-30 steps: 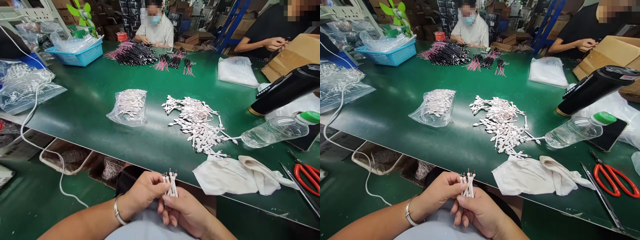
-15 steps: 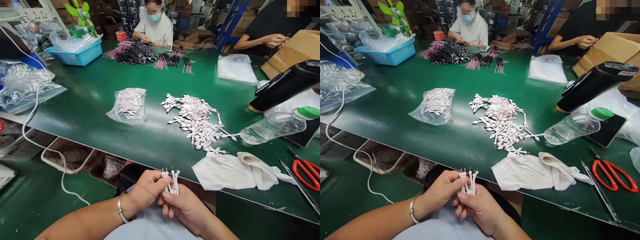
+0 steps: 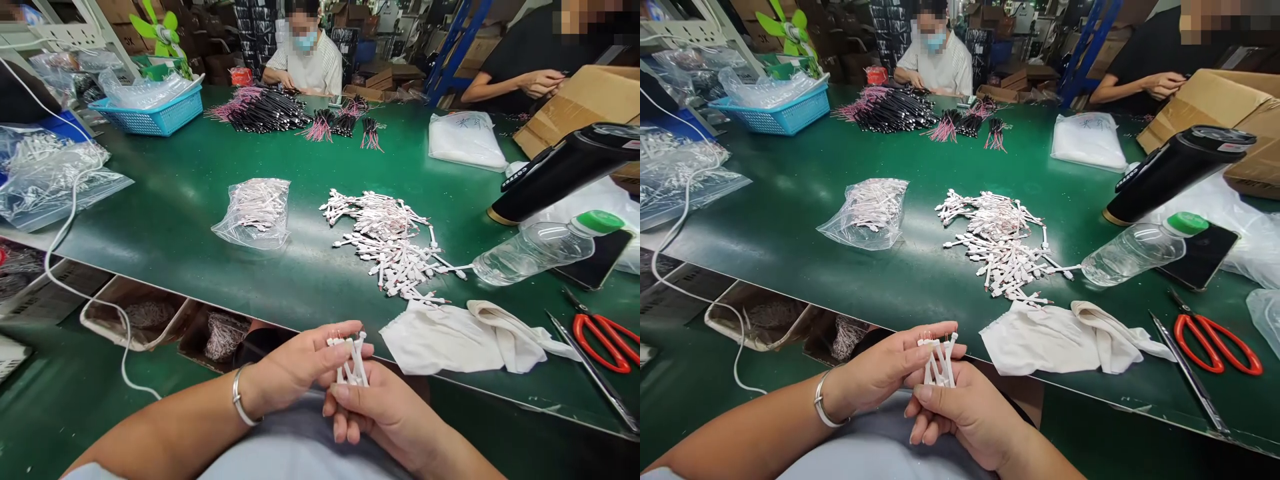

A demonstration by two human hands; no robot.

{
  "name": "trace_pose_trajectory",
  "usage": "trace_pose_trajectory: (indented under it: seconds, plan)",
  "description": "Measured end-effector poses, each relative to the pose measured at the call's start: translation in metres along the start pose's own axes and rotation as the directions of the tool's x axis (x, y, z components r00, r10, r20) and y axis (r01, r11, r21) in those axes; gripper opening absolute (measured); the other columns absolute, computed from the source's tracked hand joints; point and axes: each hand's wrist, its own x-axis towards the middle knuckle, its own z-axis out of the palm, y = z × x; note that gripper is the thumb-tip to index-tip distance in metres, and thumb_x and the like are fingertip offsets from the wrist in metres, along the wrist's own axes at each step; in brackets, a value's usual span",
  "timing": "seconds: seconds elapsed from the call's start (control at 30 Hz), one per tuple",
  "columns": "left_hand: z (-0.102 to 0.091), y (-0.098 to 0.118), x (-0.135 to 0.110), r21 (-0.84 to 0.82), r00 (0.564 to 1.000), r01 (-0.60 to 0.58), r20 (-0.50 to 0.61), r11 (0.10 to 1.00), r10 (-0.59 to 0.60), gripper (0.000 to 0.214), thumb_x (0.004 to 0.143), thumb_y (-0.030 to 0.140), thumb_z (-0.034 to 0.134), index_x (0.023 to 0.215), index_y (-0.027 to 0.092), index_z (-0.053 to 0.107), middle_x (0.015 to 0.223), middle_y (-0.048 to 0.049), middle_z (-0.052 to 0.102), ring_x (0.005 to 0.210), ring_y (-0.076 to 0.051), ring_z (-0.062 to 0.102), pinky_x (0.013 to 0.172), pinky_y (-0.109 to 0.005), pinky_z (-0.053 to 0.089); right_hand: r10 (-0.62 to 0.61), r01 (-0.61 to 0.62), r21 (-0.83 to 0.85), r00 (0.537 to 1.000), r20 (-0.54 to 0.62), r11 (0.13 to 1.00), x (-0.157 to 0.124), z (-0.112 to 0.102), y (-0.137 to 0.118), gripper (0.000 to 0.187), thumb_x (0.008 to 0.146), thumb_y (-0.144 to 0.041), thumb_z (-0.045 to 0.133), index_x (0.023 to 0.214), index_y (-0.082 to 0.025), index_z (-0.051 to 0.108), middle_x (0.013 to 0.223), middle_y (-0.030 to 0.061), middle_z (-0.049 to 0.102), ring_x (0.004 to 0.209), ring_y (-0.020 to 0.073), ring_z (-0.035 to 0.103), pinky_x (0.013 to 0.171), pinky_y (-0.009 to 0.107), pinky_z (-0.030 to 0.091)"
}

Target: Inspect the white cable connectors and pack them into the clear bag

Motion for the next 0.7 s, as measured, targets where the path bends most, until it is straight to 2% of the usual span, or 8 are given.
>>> trace_pose_trajectory:
  seconds: [0.1,0.17,0.3,0.4,0.53,0.7]
  plan:
    - [0.010,0.007,0.005,0.039,0.999,0.021,-0.037,0.999,-0.020,0.062,0.066,0.040,0.074,0.121,0.021,0.053,0.115,-0.0134,0.062,0.075,-0.017,0.065,0.046,-0.018,0.041,0.002,-0.003,-0.061,1.000,-0.015,0.998,0.000,0.003,-0.007,0.029,0.068,-0.033,0.075,0.076,-0.007,0.064,0.066,0.0047,0.065,0.051,0.0085,0.063,0.044,0.012,0.043]
    - [0.014,0.010,0.008,0.061,0.998,0.011,-0.064,0.998,-0.007,0.050,0.066,0.040,0.074,0.108,0.017,0.060,0.107,-0.0126,0.065,0.070,-0.015,0.064,0.044,-0.017,0.039,0.003,-0.006,-0.096,1.000,-0.029,0.995,0.001,0.005,-0.010,0.030,0.068,-0.035,0.075,0.072,-0.006,0.064,0.062,0.0041,0.064,0.050,0.0078,0.062,0.045,0.013,0.043]
    - [0.015,0.012,0.012,0.097,0.998,0.003,-0.067,0.995,0.004,0.034,0.068,0.041,0.072,0.084,0.012,0.063,0.091,-0.0104,0.068,0.063,-0.011,0.061,0.048,-0.017,0.042,0.003,-0.007,-0.107,1.000,-0.030,0.994,0.001,0.006,-0.012,0.035,0.066,-0.039,0.075,0.073,-0.007,0.064,0.064,0.0044,0.064,0.052,0.0092,0.062,0.048,0.016,0.044]
    - [0.013,0.013,0.009,0.054,0.991,-0.021,-0.133,0.998,0.028,0.032,0.071,0.041,0.070,0.084,0.014,0.059,0.090,-0.0090,0.069,0.062,-0.011,0.060,0.053,-0.019,0.044,-0.031,0.026,-0.186,0.999,-0.023,0.982,-0.004,0.001,-0.011,0.037,0.068,-0.042,0.073,0.083,-0.009,0.064,0.073,0.0054,0.064,0.059,0.0111,0.063,0.050,0.018,0.046]
    - [0.011,0.016,0.005,0.009,0.981,-0.058,-0.184,0.998,0.059,0.030,0.074,0.041,0.067,0.086,0.016,0.055,0.091,-0.0074,0.068,0.060,-0.012,0.060,0.053,-0.022,0.045,-0.179,0.144,-0.328,0.981,-0.080,0.934,-0.013,-0.006,-0.012,0.035,0.075,-0.043,0.066,0.097,-0.017,0.063,0.087,0.0049,0.063,0.067,0.0117,0.061,0.052,0.019,0.047]
    - [0.010,0.016,0.001,-0.035,0.982,-0.040,-0.188,0.999,0.033,0.030,0.074,0.038,0.069,0.085,0.014,0.054,0.091,-0.0097,0.067,0.070,-0.014,0.061,0.061,-0.024,0.046,-0.242,0.177,-0.402,0.963,-0.117,0.899,-0.017,-0.007,-0.011,0.035,0.083,-0.048,0.054,0.087,-0.015,0.064,0.079,0.0041,0.061,0.064,0.0110,0.060,0.052,0.020,0.046]
